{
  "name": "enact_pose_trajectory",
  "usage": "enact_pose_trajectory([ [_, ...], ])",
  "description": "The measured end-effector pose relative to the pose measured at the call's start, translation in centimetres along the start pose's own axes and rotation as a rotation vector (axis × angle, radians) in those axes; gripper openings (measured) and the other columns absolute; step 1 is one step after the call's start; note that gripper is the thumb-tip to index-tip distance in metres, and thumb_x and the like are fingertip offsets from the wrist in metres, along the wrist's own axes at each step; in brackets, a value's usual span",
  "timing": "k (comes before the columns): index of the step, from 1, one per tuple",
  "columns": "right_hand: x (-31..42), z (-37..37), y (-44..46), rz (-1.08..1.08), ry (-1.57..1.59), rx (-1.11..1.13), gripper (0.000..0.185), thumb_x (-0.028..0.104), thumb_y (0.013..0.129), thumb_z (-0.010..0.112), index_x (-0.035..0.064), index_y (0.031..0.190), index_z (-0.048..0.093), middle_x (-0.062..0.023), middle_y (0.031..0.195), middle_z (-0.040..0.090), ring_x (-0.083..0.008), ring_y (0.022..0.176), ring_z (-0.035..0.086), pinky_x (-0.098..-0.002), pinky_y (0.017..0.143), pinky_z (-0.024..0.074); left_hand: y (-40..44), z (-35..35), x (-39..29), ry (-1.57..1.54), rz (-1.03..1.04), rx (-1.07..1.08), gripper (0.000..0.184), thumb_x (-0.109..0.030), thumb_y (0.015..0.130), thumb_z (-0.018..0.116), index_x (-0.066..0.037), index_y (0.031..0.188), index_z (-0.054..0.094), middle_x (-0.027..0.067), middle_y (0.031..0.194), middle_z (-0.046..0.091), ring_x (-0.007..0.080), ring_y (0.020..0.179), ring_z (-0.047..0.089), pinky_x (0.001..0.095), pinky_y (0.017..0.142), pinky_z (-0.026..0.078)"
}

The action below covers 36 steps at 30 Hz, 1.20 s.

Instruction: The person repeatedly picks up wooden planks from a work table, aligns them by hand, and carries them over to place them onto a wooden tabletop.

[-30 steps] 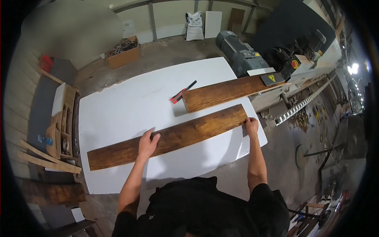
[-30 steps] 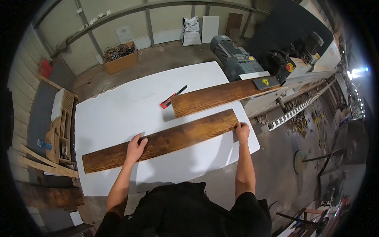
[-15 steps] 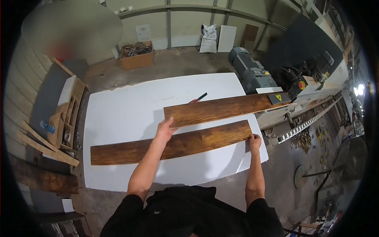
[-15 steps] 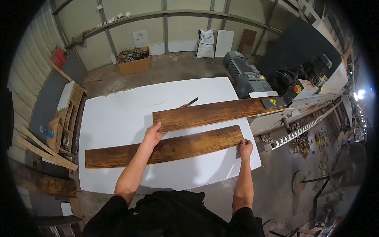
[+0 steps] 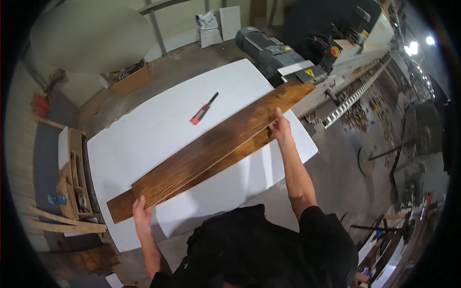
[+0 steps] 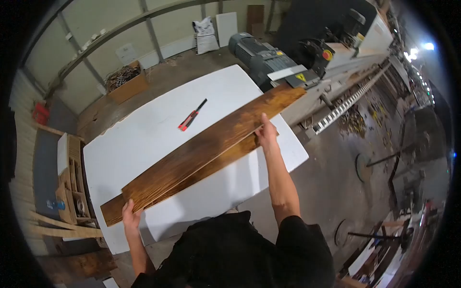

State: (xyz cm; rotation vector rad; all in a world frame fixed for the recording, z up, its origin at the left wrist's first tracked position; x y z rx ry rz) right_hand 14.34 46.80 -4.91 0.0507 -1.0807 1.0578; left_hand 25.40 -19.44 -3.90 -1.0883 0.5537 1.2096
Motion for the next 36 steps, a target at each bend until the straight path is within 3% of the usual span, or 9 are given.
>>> enact_pose_trajectory([
  [4, -5.5, 0.9, -2.0, 0.157, -0.052, 0.1, 0.017, 0.021, 0.096, 0.063, 0.0066, 0.101, 0.056, -0.0078, 0.082, 0.063, -0.0166, 0.056, 0.053, -0.0273, 0.041, 0.0379, -0.4, -9.4, -1.9, 0.051, 0.068, -0.202, 0.043, -0.023, 0.095, 0.065, 0.004, 0.126, 0.056, 0.0135, 0.119, 0.064, 0.0257, 0.107, 0.063, 0.0428, 0.087, 0.053],
  [6, -9.6, 0.7, -3.6, 0.267, 0.044, 0.215, 0.012, 0.017, 0.096, 0.063, 0.006, 0.1, 0.059, -0.0058, 0.079, 0.063, -0.0158, 0.06, 0.057, -0.0272, 0.057, 0.0521, -0.5, -13.0, -3.4, 0.13, 0.108, -0.39, 0.042, -0.027, 0.095, 0.066, 0.003, 0.123, 0.059, 0.0124, 0.115, 0.065, 0.0241, 0.102, 0.064, 0.0399, 0.084, 0.053],
  [12, -12.6, 3.3, -15.5, 0.391, -0.007, 0.283, 0.016, 0.018, 0.094, 0.067, 0.0039, 0.097, 0.06, -0.0087, 0.084, 0.067, -0.0184, 0.072, 0.066, -0.0355, 0.074, 0.0578, 1.6, -27.7, -6.9, 0.416, 0.276, -0.573, 0.047, -0.041, 0.094, 0.067, 0.002, 0.114, 0.067, 0.0105, 0.106, 0.068, 0.0211, 0.092, 0.066, 0.0344, 0.077, 0.053],
  [18, -12.5, 2.4, -16.7, 0.526, -0.448, 0.285, 0.028, 0.026, 0.094, 0.068, -0.0022, 0.099, 0.065, -0.0119, 0.087, 0.072, -0.0199, 0.077, 0.071, -0.0346, 0.065, 0.0583, 1.7, -26.8, -9.3, 0.731, 0.259, -0.638, 0.057, -0.041, 0.094, 0.066, 0.006, 0.126, 0.061, 0.0142, 0.117, 0.065, 0.0216, 0.107, 0.059, 0.034, 0.092, 0.046],
  [21, -8.7, 0.7, -16.1, 0.4, -1.153, 0.485, 0.038, 0.034, 0.095, 0.066, -0.0034, 0.095, 0.067, -0.0149, 0.085, 0.073, -0.0198, 0.077, 0.072, -0.0332, 0.062, 0.0584, 2.4, -27.3, -8.3, 0.838, 0.239, -0.416, 0.062, -0.039, 0.093, 0.067, 0.007, 0.134, 0.054, 0.013, 0.123, 0.062, 0.02, 0.11, 0.056, 0.0324, 0.094, 0.045],
  [23, -7.9, -4.0, -11.0, -0.065, -1.444, 0.439, 0.035, 0.032, 0.091, 0.069, -0.0022, 0.091, 0.068, -0.0173, 0.078, 0.072, -0.0203, 0.072, 0.072, -0.0335, 0.064, 0.0583, -0.5, -20.5, -10.3, 0.963, 0.148, -0.169, 0.085, -0.041, 0.084, 0.076, 0.009, 0.143, 0.041, 0.0148, 0.126, 0.059, 0.021, 0.115, 0.055, 0.0336, 0.098, 0.044],
  [29, 1.5, -8.8, -3.4, -1.242, -1.648, -0.257, 0.042, 0.009, 0.074, 0.072, 0.0018, 0.115, 0.063, -0.021, 0.095, 0.065, -0.0374, 0.083, 0.065, -0.0424, 0.08, 0.0526, -1.5, -19.8, -8.3, 0.933, 0.21, -0.008, 0.122, -0.035, 0.061, 0.093, 0.005, 0.153, 0.023, 0.0164, 0.123, 0.047, 0.0317, 0.116, 0.053, 0.0392, 0.098, 0.045],
  [32, 3.0, -10.4, 0.1, -0.838, -1.724, 0.063, 0.039, 0.008, 0.075, 0.071, 0.0023, 0.113, 0.066, -0.0188, 0.092, 0.068, -0.0363, 0.084, 0.067, -0.0424, 0.079, 0.0536, 0.3, -22.8, -8.4, 1.453, 0.32, -0.034, 0.123, -0.028, 0.058, 0.093, 0.001, 0.155, 0.022, 0.0203, 0.124, 0.045, 0.0348, 0.112, 0.054, 0.0423, 0.098, 0.045],
  [36, 3.7, -10.0, 0.3, -0.757, -1.697, 0.004, 0.03, 0.011, 0.074, 0.072, 0.0009, 0.102, 0.071, -0.0149, 0.086, 0.073, -0.0298, 0.083, 0.071, -0.0369, 0.077, 0.0544, 0.2, -22.5, -8.9, 1.637, 0.328, -0.051, 0.115, -0.023, 0.06, 0.09, -0.001, 0.153, 0.026, 0.0253, 0.118, 0.05, 0.0383, 0.105, 0.056, 0.0452, 0.095, 0.047],
])
Point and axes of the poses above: each hand's wrist, its own y-axis towards the middle knuckle, its own z-axis out of the palm, x = y × z, the point moved 1 cm from there along y, towards the middle knuckle
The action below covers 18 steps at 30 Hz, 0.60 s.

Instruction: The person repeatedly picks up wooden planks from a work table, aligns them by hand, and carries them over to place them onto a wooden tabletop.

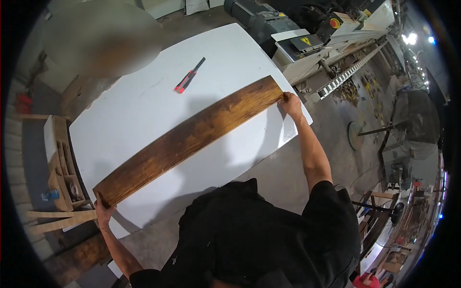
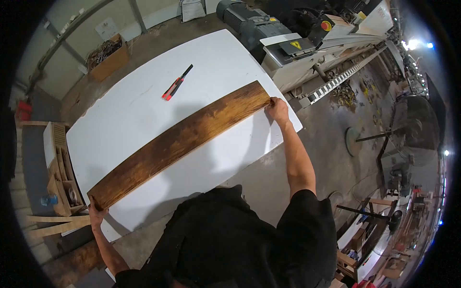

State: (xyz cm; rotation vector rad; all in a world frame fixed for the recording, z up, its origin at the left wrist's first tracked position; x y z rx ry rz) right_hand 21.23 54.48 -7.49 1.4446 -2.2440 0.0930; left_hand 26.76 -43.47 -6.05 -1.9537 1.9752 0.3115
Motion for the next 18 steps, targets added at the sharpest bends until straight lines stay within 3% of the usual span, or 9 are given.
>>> enact_pose_trajectory([
  [3, -0.2, -0.7, 0.4, 0.058, 0.171, 0.105, 0.031, 0.012, 0.073, 0.075, 0.001, 0.102, 0.072, -0.0148, 0.088, 0.073, -0.0256, 0.08, 0.071, -0.034, 0.075, 0.054, 0.2, 0.4, 0.0, 0.054, -0.009, -0.012, 0.108, -0.022, 0.062, 0.088, 0.002, 0.15, 0.031, 0.0275, 0.112, 0.056, 0.0403, 0.104, 0.057, 0.0455, 0.094, 0.048],
  [8, -0.1, -1.7, 1.0, 0.075, 0.188, 0.156, 0.034, 0.012, 0.069, 0.082, 0.0, 0.099, 0.073, -0.012, 0.08, 0.073, -0.0179, 0.072, 0.068, -0.0319, 0.071, 0.0529, 0.1, 0.3, -1.3, 0.102, -0.019, -0.028, 0.095, -0.024, 0.069, 0.083, 0.007, 0.145, 0.036, 0.0261, 0.109, 0.066, 0.0388, 0.102, 0.062, 0.0426, 0.093, 0.047],
  [11, -1.9, -0.4, 1.7, 0.105, 0.266, 0.184, 0.033, 0.012, 0.068, 0.083, -0.0008, 0.096, 0.073, -0.0115, 0.08, 0.073, -0.0162, 0.07, 0.067, -0.0315, 0.07, 0.0524, 0.2, -0.3, -2.4, 0.037, 0.048, 0.002, 0.092, -0.023, 0.07, 0.083, 0.006, 0.145, 0.037, 0.0271, 0.111, 0.066, 0.0392, 0.102, 0.063, 0.0421, 0.091, 0.049],
  [14, -0.4, -1.9, 1.3, 0.093, 0.206, 0.187, 0.03, 0.013, 0.07, 0.082, -0.0017, 0.095, 0.073, -0.0096, 0.077, 0.073, -0.0148, 0.068, 0.065, -0.0308, 0.068, 0.0521, 0.0, 0.2, -1.4, 0.173, 0.006, -0.044, 0.095, -0.024, 0.068, 0.086, 0.006, 0.144, 0.039, 0.0295, 0.114, 0.058, 0.041, 0.102, 0.061, 0.0439, 0.088, 0.052],
  [17, -0.9, -2.1, 1.8, -0.018, 0.075, 0.231, 0.031, 0.012, 0.074, 0.079, -0.0032, 0.1, 0.072, -0.0074, 0.079, 0.073, -0.0138, 0.067, 0.064, -0.0316, 0.067, 0.0522, -0.3, 1.0, 0.0, 0.165, 0.051, -0.092, 0.097, -0.024, 0.067, 0.087, 0.006, 0.145, 0.037, 0.0287, 0.116, 0.058, 0.0412, 0.105, 0.061, 0.0433, 0.09, 0.051],
  [18, -1.7, -1.8, 2.3, -0.016, 0.174, 0.333, 0.034, 0.013, 0.076, 0.078, -0.0042, 0.104, 0.07, -0.0074, 0.084, 0.073, -0.0142, 0.071, 0.064, -0.0318, 0.068, 0.0522, 0.3, 0.8, -0.3, 0.053, -0.136, 0.021, 0.102, -0.022, 0.068, 0.087, 0.005, 0.149, 0.031, 0.0228, 0.12, 0.059, 0.0353, 0.108, 0.061, 0.0408, 0.094, 0.05],
])
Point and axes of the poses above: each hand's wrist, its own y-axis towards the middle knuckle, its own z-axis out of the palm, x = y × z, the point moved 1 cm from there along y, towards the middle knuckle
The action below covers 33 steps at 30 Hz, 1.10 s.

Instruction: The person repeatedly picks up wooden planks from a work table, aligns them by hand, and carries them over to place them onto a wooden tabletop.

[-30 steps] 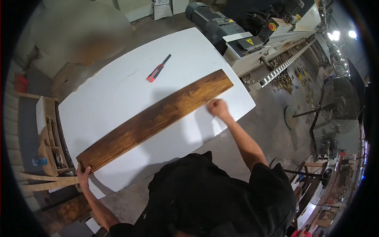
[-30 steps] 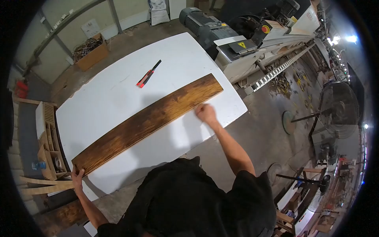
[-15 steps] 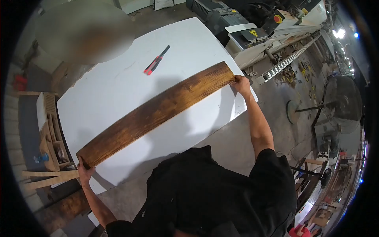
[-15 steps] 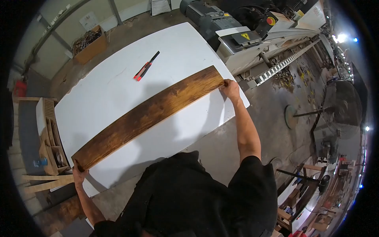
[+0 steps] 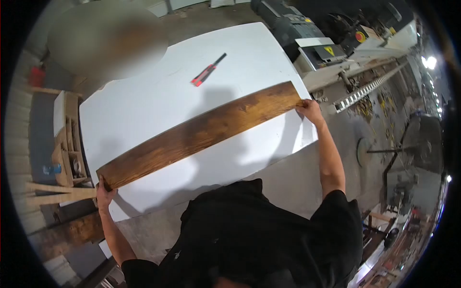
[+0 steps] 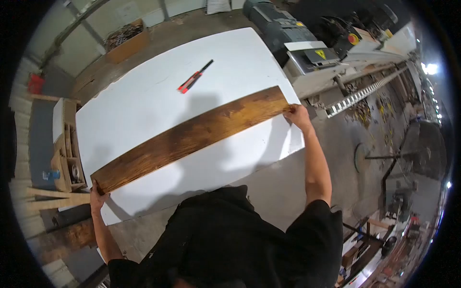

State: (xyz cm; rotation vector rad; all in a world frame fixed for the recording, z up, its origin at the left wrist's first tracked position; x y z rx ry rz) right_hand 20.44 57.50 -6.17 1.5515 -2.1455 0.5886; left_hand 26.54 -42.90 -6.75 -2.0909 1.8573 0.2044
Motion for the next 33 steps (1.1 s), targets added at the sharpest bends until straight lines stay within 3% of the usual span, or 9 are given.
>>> enact_pose_trajectory([
  [3, -0.8, -0.7, 1.0, 0.022, 0.267, 0.239, 0.039, 0.018, 0.084, 0.073, -0.0067, 0.114, 0.066, -0.0091, 0.099, 0.072, -0.0161, 0.085, 0.064, -0.0317, 0.077, 0.0515, 0.2, -0.5, -0.7, -0.601, 0.129, 0.152, 0.104, -0.019, 0.07, 0.087, 0.005, 0.151, 0.025, 0.0162, 0.124, 0.058, 0.0279, 0.109, 0.059, 0.0381, 0.096, 0.049],
  [6, 1.7, -1.0, 1.3, 0.18, 0.422, 0.075, 0.04, 0.023, 0.091, 0.068, -0.0075, 0.117, 0.065, -0.0101, 0.103, 0.07, -0.0163, 0.093, 0.063, -0.0307, 0.081, 0.0504, -0.2, -3.7, -6.8, -0.849, -0.078, 0.137, 0.104, -0.018, 0.074, 0.087, 0.004, 0.152, 0.021, 0.0149, 0.131, 0.054, 0.0236, 0.117, 0.053, 0.035, 0.098, 0.047],
  [11, 0.6, 2.5, 5.7, 0.243, 0.422, -0.033, 0.045, 0.032, 0.096, 0.064, -0.0079, 0.116, 0.066, -0.0117, 0.1, 0.071, -0.0169, 0.09, 0.064, -0.0302, 0.082, 0.0504, 3.6, -0.6, 2.6, -0.402, -0.569, -0.095, 0.099, -0.059, 0.084, 0.068, 0.012, 0.145, 0.034, 0.0281, 0.145, 0.044, 0.036, 0.137, 0.041, 0.041, 0.112, 0.032],
  [18, 3.0, 4.0, 7.8, 0.288, -0.117, -0.143, 0.05, 0.039, 0.097, 0.054, -0.0066, 0.11, 0.068, -0.028, 0.106, 0.069, -0.0366, 0.103, 0.067, -0.0417, 0.087, 0.0492, 6.2, -1.7, -3.2, -0.916, -0.792, -0.174, 0.075, -0.047, 0.082, 0.077, 0.016, 0.117, 0.059, 0.0207, 0.11, 0.066, 0.0299, 0.101, 0.066, 0.0418, 0.08, 0.054],
  [21, 0.5, 5.7, 8.5, 0.335, 0.011, -0.231, 0.051, 0.039, 0.096, 0.055, -0.0087, 0.11, 0.067, -0.024, 0.101, 0.071, -0.0319, 0.096, 0.067, -0.0401, 0.087, 0.0496, 8.7, 3.4, 4.8, -0.337, -0.841, -0.364, 0.095, -0.071, 0.077, 0.066, 0.016, 0.115, 0.061, 0.0308, 0.115, 0.064, 0.0406, 0.109, 0.063, 0.0431, 0.094, 0.049],
  [23, 2.2, 5.1, 7.8, 0.477, 0.133, -0.313, 0.051, 0.039, 0.096, 0.057, -0.0084, 0.111, 0.067, -0.0187, 0.104, 0.071, -0.0289, 0.095, 0.065, -0.0385, 0.087, 0.0493, 7.9, 1.0, -0.4, -0.173, -0.902, -0.345, 0.104, -0.079, 0.075, 0.059, 0.016, 0.115, 0.062, 0.0346, 0.118, 0.062, 0.0456, 0.112, 0.06, 0.0431, 0.099, 0.046],
  [25, -6.8, 6.5, 10.1, 0.36, 0.358, -0.356, 0.047, 0.039, 0.095, 0.057, -0.0046, 0.108, 0.071, -0.0149, 0.105, 0.071, -0.0273, 0.097, 0.064, -0.0372, 0.088, 0.0491, 8.2, 2.1, 1.6, -0.272, -0.923, -0.509, 0.097, -0.073, 0.076, 0.065, 0.016, 0.114, 0.062, 0.0326, 0.118, 0.063, 0.0421, 0.112, 0.062, 0.0422, 0.096, 0.047],
  [29, -0.2, 4.6, 5.4, 0.376, 1.268, -0.53, 0.041, 0.036, 0.094, 0.054, 0.001, 0.11, 0.066, -0.0123, 0.107, 0.067, -0.0296, 0.092, 0.067, -0.0439, 0.088, 0.0539, 5.9, 0.2, -2.5, -0.981, -0.6, -1.091, 0.053, -0.04, 0.085, 0.073, 0.01, 0.103, 0.063, 0.0167, 0.099, 0.067, 0.0238, 0.087, 0.062, 0.0361, 0.08, 0.05],
  [33, -11.8, 6.3, 5.9, 0.17, 1.34, -0.519, 0.027, 0.028, 0.092, 0.053, 0.0023, 0.095, 0.061, -0.0108, 0.097, 0.066, -0.0291, 0.088, 0.067, -0.0481, 0.085, 0.0574, 3.6, 0.9, -3.6, -1.315, -0.428, -1.231, 0.026, -0.025, 0.09, 0.068, 0.0, 0.089, 0.057, 0.0063, 0.084, 0.058, 0.0157, 0.077, 0.055, 0.0323, 0.07, 0.046],
])
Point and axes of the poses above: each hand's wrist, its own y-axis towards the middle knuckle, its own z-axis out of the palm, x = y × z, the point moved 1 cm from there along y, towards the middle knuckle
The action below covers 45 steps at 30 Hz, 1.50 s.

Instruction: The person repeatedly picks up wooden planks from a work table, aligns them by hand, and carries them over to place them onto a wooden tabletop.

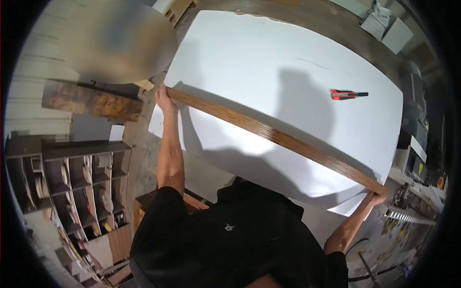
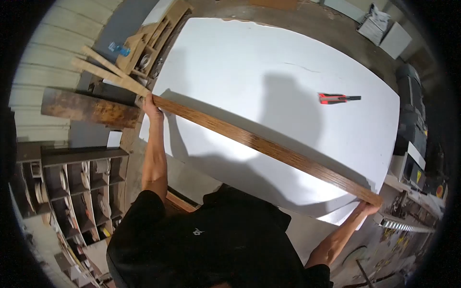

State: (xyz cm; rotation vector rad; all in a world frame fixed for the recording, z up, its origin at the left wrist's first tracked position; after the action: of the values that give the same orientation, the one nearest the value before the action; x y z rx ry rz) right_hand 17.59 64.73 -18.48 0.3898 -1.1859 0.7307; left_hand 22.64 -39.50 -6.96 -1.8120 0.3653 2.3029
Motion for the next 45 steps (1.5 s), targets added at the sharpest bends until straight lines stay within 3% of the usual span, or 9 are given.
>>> enact_pose_trajectory([
  [8, 0.3, 0.3, 0.1, 0.176, 0.092, 0.04, 0.044, 0.035, 0.091, 0.058, -0.0047, 0.109, 0.062, -0.0196, 0.105, 0.067, -0.0327, 0.101, 0.066, -0.0525, 0.095, 0.0523, 1.5, -1.0, 1.4, 0.03, -0.036, 0.025, 0.019, -0.022, 0.091, 0.063, -0.004, 0.097, 0.062, 0.0036, 0.087, 0.058, 0.0156, 0.084, 0.055, 0.0305, 0.081, 0.044],
  [15, 4.0, 5.5, -4.8, 0.182, 0.133, 0.019, 0.078, 0.06, 0.101, 0.023, -0.006, 0.121, 0.06, -0.0204, 0.114, 0.066, -0.0368, 0.108, 0.063, -0.0518, 0.099, 0.0502, 2.1, -2.5, -0.5, -0.062, -0.279, 0.284, 0.068, -0.062, 0.096, 0.044, 0.001, 0.11, 0.064, 0.0129, 0.109, 0.068, 0.0242, 0.106, 0.062, 0.0367, 0.099, 0.043],
  [20, 3.8, 6.4, -5.0, 0.148, 0.024, 0.083, 0.074, 0.061, 0.096, 0.035, -0.005, 0.118, 0.061, -0.0189, 0.111, 0.066, -0.0364, 0.106, 0.064, -0.0511, 0.094, 0.0531, 3.0, -2.5, -0.8, -0.246, -0.409, 0.395, 0.088, -0.074, 0.095, 0.027, 0.004, 0.113, 0.063, 0.0173, 0.11, 0.068, 0.0292, 0.108, 0.062, 0.0396, 0.103, 0.041],
  [22, 4.8, 7.0, -5.9, 0.18, -0.03, -0.027, 0.063, 0.049, 0.091, 0.042, -0.0037, 0.12, 0.06, -0.0228, 0.112, 0.065, -0.0382, 0.106, 0.063, -0.0605, 0.09, 0.0517, 6.1, -5.2, 2.8, -0.184, -0.375, 0.502, 0.083, -0.07, 0.097, 0.029, 0.003, 0.117, 0.062, 0.0175, 0.115, 0.066, 0.0296, 0.108, 0.06, 0.0407, 0.099, 0.045],
  [32, 4.7, 9.8, -7.7, 0.102, 0.34, -0.173, 0.058, 0.056, 0.096, 0.033, 0.0053, 0.079, 0.057, -0.0112, 0.075, 0.059, -0.0264, 0.074, 0.056, -0.0398, 0.069, 0.0477, 12.6, -9.3, 8.5, -0.251, -0.542, 0.494, 0.053, -0.05, 0.091, 0.052, 0.0, 0.102, 0.067, 0.0169, 0.11, 0.069, 0.038, 0.107, 0.063, 0.0601, 0.101, 0.044],
  [39, 5.2, 10.9, -7.4, 0.135, 0.39, -0.223, 0.05, 0.049, 0.096, 0.034, 0.006, 0.076, 0.051, -0.0115, 0.072, 0.053, -0.026, 0.071, 0.052, -0.0385, 0.073, 0.0445, 10.2, -6.5, 7.2, -0.61, -0.712, 1.007, 0.054, -0.044, 0.092, 0.051, 0.005, 0.11, 0.065, 0.0223, 0.112, 0.067, 0.0391, 0.112, 0.062, 0.0616, 0.103, 0.042],
  [42, 5.1, 10.5, -7.4, 0.15, 0.393, -0.201, 0.051, 0.049, 0.095, 0.034, 0.006, 0.075, 0.054, -0.0112, 0.071, 0.054, -0.0259, 0.07, 0.052, -0.039, 0.07, 0.0451, 11.0, -6.2, 7.1, -0.394, -0.617, 0.971, 0.05, -0.04, 0.093, 0.051, 0.006, 0.102, 0.065, 0.0214, 0.106, 0.069, 0.0379, 0.106, 0.064, 0.0597, 0.101, 0.044],
  [43, 4.9, 10.0, -7.7, 0.159, 0.386, -0.19, 0.052, 0.049, 0.096, 0.033, 0.0064, 0.076, 0.055, -0.011, 0.072, 0.056, -0.0259, 0.071, 0.053, -0.0399, 0.068, 0.0458, 10.8, -6.3, 7.4, -0.128, -0.499, 0.377, 0.049, -0.042, 0.097, 0.045, 0.003, 0.093, 0.064, 0.0183, 0.093, 0.068, 0.0337, 0.094, 0.064, 0.0518, 0.091, 0.05],
  [45, 5.0, 8.6, -8.9, 0.114, 0.397, -0.182, 0.051, 0.046, 0.096, 0.033, 0.0062, 0.074, 0.057, -0.0111, 0.07, 0.057, -0.0257, 0.067, 0.054, -0.0407, 0.066, 0.0464, 11.3, -5.1, 7.0, -0.001, -0.467, 0.282, 0.05, -0.043, 0.097, 0.044, 0.002, 0.092, 0.064, 0.0175, 0.092, 0.068, 0.0329, 0.092, 0.064, 0.0506, 0.089, 0.05],
])
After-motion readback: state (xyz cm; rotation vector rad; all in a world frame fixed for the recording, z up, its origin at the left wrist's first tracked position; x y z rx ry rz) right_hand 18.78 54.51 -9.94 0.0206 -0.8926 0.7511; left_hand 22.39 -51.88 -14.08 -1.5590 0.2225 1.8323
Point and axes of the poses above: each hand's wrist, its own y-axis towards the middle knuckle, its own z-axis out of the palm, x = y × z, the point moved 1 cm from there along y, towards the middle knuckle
